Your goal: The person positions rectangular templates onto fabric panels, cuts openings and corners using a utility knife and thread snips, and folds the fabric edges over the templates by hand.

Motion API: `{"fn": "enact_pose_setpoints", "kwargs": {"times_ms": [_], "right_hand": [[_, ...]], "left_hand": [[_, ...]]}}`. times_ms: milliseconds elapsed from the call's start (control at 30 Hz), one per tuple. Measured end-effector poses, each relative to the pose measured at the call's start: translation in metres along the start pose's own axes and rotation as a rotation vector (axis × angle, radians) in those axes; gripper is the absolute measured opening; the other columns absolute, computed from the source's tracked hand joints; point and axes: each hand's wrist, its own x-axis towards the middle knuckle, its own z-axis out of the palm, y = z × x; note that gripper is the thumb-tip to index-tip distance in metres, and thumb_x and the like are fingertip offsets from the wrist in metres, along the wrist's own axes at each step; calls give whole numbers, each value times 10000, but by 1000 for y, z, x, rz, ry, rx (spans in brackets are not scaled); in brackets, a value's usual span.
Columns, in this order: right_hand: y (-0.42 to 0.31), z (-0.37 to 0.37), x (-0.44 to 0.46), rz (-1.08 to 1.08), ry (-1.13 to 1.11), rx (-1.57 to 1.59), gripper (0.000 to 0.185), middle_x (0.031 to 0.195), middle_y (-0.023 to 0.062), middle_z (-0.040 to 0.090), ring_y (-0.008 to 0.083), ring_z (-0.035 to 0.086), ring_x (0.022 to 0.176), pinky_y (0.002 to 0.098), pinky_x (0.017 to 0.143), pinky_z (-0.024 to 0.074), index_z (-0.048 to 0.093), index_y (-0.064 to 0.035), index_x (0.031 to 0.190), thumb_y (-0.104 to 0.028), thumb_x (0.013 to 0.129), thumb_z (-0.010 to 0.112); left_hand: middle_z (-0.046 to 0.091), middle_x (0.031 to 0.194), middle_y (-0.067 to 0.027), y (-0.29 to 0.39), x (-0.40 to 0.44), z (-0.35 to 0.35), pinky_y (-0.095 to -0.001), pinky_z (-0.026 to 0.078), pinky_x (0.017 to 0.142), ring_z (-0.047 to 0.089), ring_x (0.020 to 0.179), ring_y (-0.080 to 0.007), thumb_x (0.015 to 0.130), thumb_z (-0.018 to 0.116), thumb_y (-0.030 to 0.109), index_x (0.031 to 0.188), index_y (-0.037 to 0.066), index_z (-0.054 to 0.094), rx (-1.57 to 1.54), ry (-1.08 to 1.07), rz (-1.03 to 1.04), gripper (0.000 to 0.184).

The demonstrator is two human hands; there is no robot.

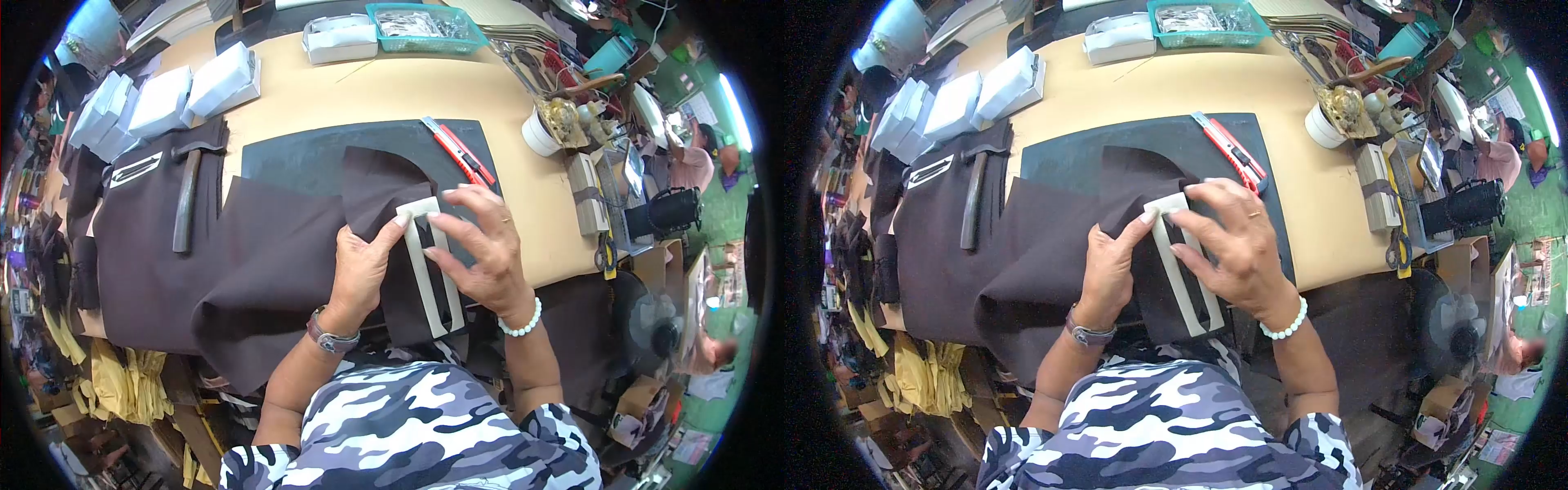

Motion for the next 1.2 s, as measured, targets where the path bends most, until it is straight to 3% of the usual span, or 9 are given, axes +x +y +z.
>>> {"fn": "enact_pose_setpoints", "kwargs": {"times_ms": [133,300,400,533,567,700,800,833,1200], "right_hand": [[10,6,11,-200,-11,-56,216,1021,49,600,258,552,1034,379,887,436,652,-81,872,-83,667,721],[13,7,25,-229,16,-10,114,846,30,620,211,598,889,353,769,454,628,-45,791,-53,699,695],[15,13,26,-131,6,171,118,820,43,619,231,599,857,360,764,453,623,-38,803,-55,712,695],[8,18,30,372,-153,567,74,740,81,615,165,614,643,280,598,467,591,3,792,-29,790,657],[10,25,29,361,-124,622,75,705,92,606,125,599,568,255,522,454,571,17,847,-35,827,621],[10,32,37,703,-165,671,140,718,111,602,174,611,596,292,544,468,536,26,975,-55,868,574],[13,41,29,225,264,215,134,773,139,609,238,624,647,316,562,471,544,28,991,-49,882,551],[1,32,26,269,234,234,152,807,159,602,287,627,694,336,590,481,550,24,1024,-38,887,534],[-35,24,-37,663,-51,366,387,859,208,637,347,655,757,390,658,498,475,-8,1215,16,838,557]], "left_hand": [[668,926,-52,2,-2,5,-243,504,733,618,807,-91,856,647,86,986,-16,641,-13,-52,70,165],[670,940,-58,7,-4,5,-243,507,740,622,825,-92,868,636,84,1008,-15,638,85,-116,97,171],[673,940,-55,8,-2,0,-248,509,751,629,823,-99,872,631,83,1015,-11,637,23,-138,67,171],[677,935,-53,9,-2,-2,-254,511,761,636,818,-107,873,628,85,1011,-5,640,2,-145,39,165],[677,938,-55,8,-1,-3,-253,511,763,637,823,-108,874,627,86,1013,-5,637,4,-162,21,166],[674,956,-57,5,-1,-6,-256,510,770,635,841,-111,879,620,87,1015,-3,633,5,-179,-14,164],[670,970,-52,6,2,-4,-258,504,775,630,846,-108,885,616,91,1017,0,633,-4,-54,29,161],[669,974,-50,6,4,-3,-259,501,777,628,846,-107,887,614,92,1019,2,633,-9,3,45,161],[663,1021,-60,-4,7,-9,-293,481,849,629,911,-148,878,609,80,1072,31,622,-188,175,207,201]]}}
